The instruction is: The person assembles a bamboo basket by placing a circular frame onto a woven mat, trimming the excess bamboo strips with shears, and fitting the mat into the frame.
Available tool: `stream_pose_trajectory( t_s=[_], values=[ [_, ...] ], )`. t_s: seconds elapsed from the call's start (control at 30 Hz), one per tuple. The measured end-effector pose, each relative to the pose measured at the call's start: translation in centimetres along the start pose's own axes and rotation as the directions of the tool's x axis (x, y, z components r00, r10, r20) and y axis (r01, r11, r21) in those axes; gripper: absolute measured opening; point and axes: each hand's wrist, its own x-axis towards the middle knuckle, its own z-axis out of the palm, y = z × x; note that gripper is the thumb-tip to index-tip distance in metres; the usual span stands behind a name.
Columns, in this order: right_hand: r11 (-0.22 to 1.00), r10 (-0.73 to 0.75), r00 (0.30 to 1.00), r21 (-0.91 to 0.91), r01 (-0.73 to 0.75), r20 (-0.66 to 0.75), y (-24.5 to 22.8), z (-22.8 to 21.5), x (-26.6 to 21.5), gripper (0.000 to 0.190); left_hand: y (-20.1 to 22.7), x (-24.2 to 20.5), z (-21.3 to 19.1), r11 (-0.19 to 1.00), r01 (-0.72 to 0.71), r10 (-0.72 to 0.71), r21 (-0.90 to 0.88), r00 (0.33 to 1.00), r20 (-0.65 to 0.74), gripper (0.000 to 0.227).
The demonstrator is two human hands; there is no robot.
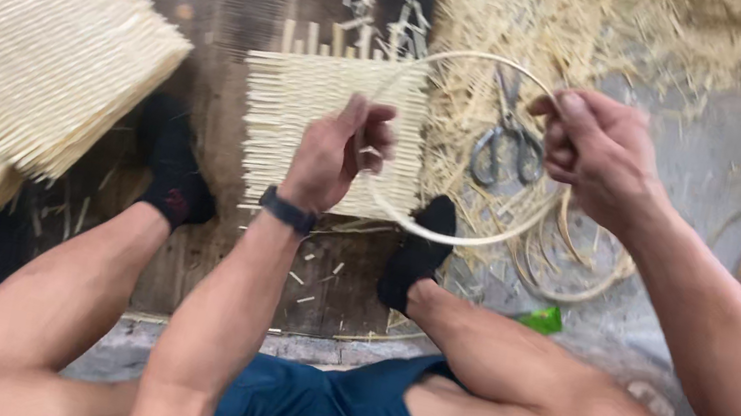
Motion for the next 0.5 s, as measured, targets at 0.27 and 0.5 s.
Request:
stream_pose_trajectory(
  t_s=[0.27, 0.5],
  values=[
    [0.971, 0.173, 0.981, 0.155, -0.184, 0.084, 3.2, 7.2, 5.5, 0.037, 2.7, -1.6, -5.7, 0.916, -0.017, -0.021, -0.401, 0.996, -0.090, 0.040],
    [0.929, -0.024, 0.988, 0.363, 0.078, -0.151, 6.7, 8.5, 7.4, 0.037, -2.9, -1.9, -6.9, 0.785, -0.161, 0.159, -0.598, 0.986, -0.058, 0.045]
  ],
)
